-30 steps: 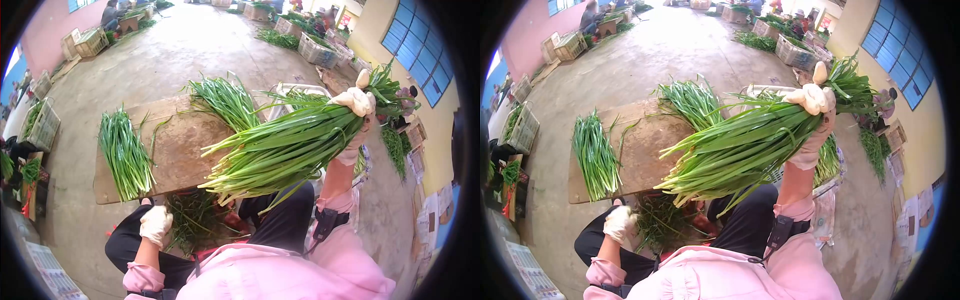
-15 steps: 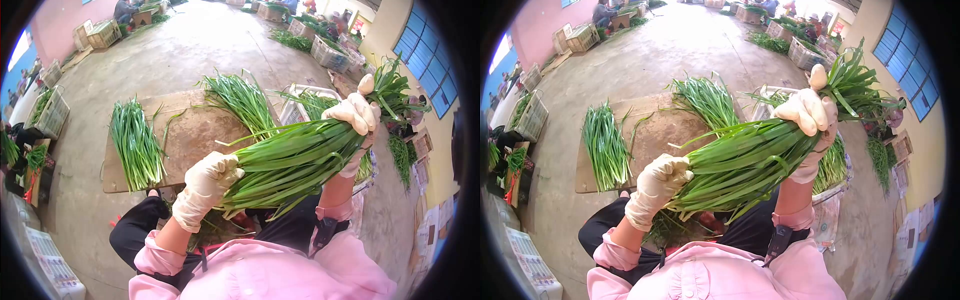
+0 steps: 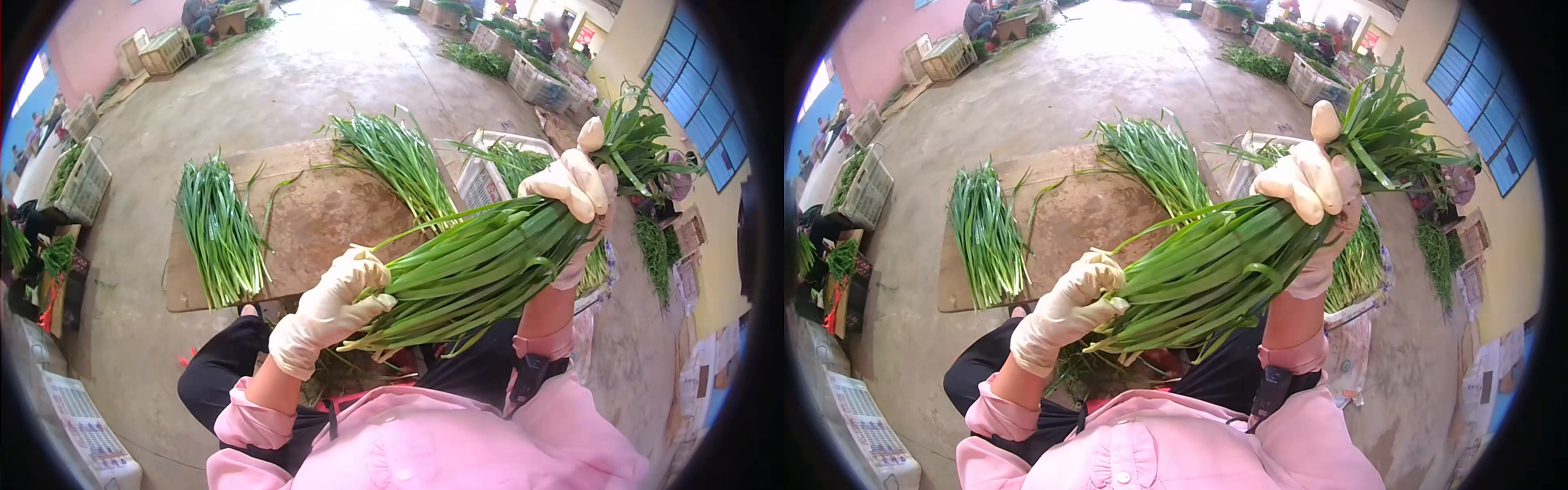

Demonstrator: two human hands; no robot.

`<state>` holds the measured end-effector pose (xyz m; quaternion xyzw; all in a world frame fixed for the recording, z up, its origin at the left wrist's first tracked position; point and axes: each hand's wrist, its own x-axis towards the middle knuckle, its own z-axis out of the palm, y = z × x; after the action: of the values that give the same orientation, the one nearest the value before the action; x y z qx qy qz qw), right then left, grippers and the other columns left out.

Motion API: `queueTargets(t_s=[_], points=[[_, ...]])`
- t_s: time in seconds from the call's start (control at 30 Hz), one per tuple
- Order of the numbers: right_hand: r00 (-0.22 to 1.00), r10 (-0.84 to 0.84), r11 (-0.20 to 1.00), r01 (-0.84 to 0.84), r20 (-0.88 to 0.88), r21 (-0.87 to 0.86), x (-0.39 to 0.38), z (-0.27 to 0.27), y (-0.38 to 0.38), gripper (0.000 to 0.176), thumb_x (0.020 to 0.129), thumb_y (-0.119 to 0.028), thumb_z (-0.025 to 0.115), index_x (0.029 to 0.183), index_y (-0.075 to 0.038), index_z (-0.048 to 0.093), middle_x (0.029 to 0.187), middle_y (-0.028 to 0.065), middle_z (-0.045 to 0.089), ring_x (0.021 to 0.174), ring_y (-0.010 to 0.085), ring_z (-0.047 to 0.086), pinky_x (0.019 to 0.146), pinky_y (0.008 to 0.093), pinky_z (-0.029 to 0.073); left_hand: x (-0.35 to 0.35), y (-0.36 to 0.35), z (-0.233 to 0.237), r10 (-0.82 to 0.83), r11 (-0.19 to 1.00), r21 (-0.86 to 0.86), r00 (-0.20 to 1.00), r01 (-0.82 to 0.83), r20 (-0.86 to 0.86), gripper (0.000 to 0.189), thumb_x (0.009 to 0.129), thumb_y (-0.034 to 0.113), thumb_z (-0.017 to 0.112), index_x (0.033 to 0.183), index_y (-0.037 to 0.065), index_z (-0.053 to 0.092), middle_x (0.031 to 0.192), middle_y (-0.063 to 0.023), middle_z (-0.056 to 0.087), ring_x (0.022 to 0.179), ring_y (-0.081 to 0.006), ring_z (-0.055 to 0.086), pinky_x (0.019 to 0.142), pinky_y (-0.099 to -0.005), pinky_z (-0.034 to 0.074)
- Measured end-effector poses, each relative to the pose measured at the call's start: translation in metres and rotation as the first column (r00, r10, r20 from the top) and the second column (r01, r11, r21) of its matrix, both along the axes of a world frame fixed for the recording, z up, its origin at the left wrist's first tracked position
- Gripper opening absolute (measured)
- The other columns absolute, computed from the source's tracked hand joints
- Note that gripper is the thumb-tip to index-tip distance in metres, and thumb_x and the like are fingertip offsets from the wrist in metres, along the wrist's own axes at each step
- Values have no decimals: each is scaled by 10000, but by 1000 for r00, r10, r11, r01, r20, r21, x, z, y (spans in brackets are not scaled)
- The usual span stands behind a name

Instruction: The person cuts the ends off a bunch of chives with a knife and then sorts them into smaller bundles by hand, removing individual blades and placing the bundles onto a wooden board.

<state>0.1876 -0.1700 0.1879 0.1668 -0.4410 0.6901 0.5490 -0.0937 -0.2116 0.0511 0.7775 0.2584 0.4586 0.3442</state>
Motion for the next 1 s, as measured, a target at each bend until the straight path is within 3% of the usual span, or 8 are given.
queueTargets(t_s=[0.03, 0.1, 0.23, 0.47, 0.57, 0.67, 0.8, 1.0], points=[[1000, -6, 999, 5, 23, 35, 3, -1, 3, 409, 1033, -95, 481, 1415, 50, 489, 594, -72, 493, 585, 64, 540, 811, 264, 462, -2, -4, 2, -46, 949, -305, 993, 78, 111, 218, 847, -5, 748, 1006, 62, 613, 926, -9, 607, 898, -185, 577, 811, -291, 465], [999, -35, 999, 35, 11, 31, 6, -4, 4, 407, 1036, -96, 477, 1415, 51, 486, 631, -59, 502, 608, 67, 540, 810, 267, 459, -8, -18, 9, -24, 575, -764, 940, 292, 341, 221, 886, -7, 725, 1049, 70, 597, 952, 20, 599, 944, -119, 567, 832, -269, 469], [993, -82, 993, 75, -86, -88, 14, -13, 4, 499, 1027, -74, 415, 1510, 37, 369, 676, -54, 405, 639, 94, 442, 899, 334, 445, -11, -31, 4, 94, 670, -679, 873, 300, 478, 233, 904, -5, 688, 1100, 58, 579, 1011, -17, 651, 945, -129, 634, 880, -289, 506], [951, -305, 950, 308, 58, -48, 22, -28, 14, 514, 1042, -136, 462, 1509, 46, 350, 742, -36, 404, 731, 111, 466, 919, 327, 450, -15, -42, 46, 133, 556, -764, 872, 327, 470, 203, 900, -9, 665, 1076, 27, 571, 963, -38, 630, 898, -130, 616, 862, -280, 497], [960, -279, 958, 280, 27, -67, 17, -24, 13, 504, 1041, -127, 460, 1501, 52, 359, 738, -35, 407, 721, 109, 469, 917, 329, 466, -21, -36, 37, 83, 533, -805, 931, 261, 356, 211, 896, 37, 684, 1070, 13, 567, 903, -50, 635, 840, -138, 604, 811, -278, 496], [944, -327, 939, 329, 33, -100, 17, -26, 13, 497, 1046, -133, 456, 1496, 57, 362, 734, -34, 403, 710, 109, 467, 913, 337, 476, -21, -39, 18, 95, 563, -766, 897, 310, 432, 235, 853, 151, 745, 1019, 41, 619, 884, -51, 673, 733, -119, 582, 655, -247, 449], [920, -386, 912, 392, 65, -121, 12, -29, 12, 495, 1050, -139, 454, 1492, 63, 361, 737, -33, 393, 712, 108, 463, 896, 340, 488, -20, -38, 16, 78, 450, -713, 772, 537, 631, 303, 864, 226, 770, 1041, 31, 621, 906, -51, 668, 719, -120, 582, 658, -249, 462], [868, -472, 856, 493, 157, -153, 9, -30, 9, 491, 1046, -141, 463, 1478, 71, 367, 740, -30, 423, 713, 108, 482, 855, 335, 491, -15, -42, 15, 151, 492, -742, 795, 454, 587, 276, 973, 304, 662, 1042, 40, 622, 914, -57, 673, 712, -122, 590, 650, -237, 470]])
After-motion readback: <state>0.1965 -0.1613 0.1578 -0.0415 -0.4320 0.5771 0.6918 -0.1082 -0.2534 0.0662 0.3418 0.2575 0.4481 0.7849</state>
